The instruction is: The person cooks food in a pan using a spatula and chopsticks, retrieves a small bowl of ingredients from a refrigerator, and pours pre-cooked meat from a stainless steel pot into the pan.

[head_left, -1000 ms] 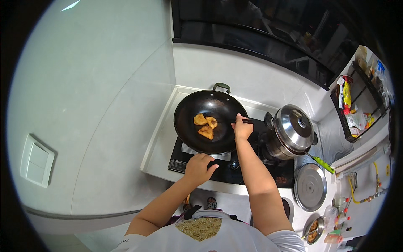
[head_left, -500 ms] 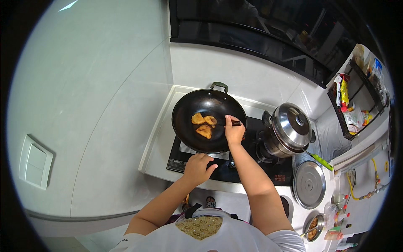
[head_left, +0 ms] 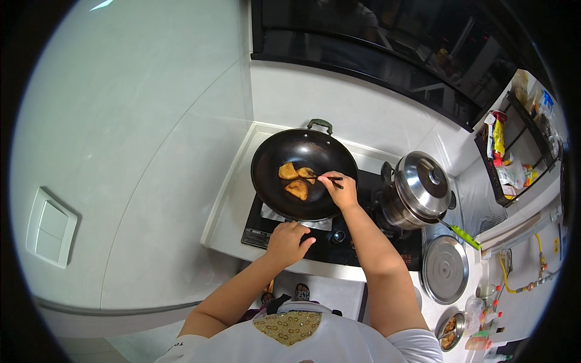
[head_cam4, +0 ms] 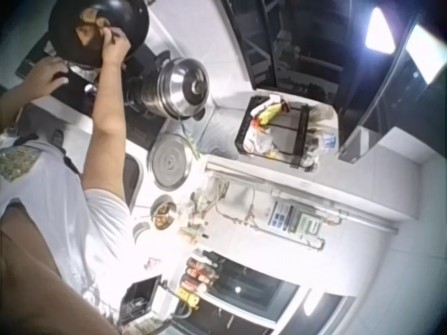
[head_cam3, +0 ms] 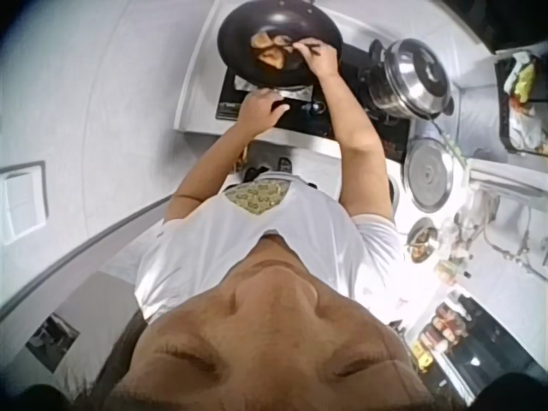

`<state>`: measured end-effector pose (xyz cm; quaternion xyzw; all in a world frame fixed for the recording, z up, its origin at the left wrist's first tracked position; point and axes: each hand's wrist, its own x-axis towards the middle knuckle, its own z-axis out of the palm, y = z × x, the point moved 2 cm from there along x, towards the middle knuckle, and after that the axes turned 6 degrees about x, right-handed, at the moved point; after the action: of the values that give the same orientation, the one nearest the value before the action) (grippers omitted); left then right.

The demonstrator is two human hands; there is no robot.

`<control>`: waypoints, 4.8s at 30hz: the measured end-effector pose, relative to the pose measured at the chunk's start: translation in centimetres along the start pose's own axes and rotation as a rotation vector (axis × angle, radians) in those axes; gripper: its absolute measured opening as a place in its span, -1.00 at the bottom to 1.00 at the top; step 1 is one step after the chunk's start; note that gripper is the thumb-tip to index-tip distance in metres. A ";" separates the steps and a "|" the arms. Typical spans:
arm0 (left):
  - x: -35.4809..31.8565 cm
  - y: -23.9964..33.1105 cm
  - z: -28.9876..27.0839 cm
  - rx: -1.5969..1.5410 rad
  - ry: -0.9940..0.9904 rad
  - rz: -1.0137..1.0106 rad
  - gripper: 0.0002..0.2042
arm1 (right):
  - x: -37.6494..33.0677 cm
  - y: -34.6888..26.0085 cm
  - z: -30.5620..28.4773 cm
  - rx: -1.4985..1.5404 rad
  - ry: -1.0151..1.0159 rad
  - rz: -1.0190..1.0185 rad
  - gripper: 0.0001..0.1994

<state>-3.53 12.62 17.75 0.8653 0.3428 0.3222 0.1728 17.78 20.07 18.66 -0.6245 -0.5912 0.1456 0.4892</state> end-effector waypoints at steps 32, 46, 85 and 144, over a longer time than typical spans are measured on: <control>-0.1 -0.4 0.6 0.021 -0.022 0.023 -0.75 | 1.7 6.2 3.5 0.482 0.617 0.693 -0.79; -0.3 0.0 0.3 0.039 -0.059 0.008 -0.75 | -3.2 0.1 -2.6 0.168 0.219 0.220 -0.74; 0.1 -0.1 0.0 0.014 -0.150 0.033 -0.72 | -3.1 0.2 1.8 0.756 0.404 0.665 -0.77; -0.7 -0.1 0.3 0.130 -0.261 0.065 -0.71 | 0.2 0.5 0.6 0.670 0.216 0.491 -0.78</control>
<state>-3.79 12.17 17.14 0.9200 0.3091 0.1893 0.1490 17.67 20.59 18.10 -0.5650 -0.2905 0.3756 0.6747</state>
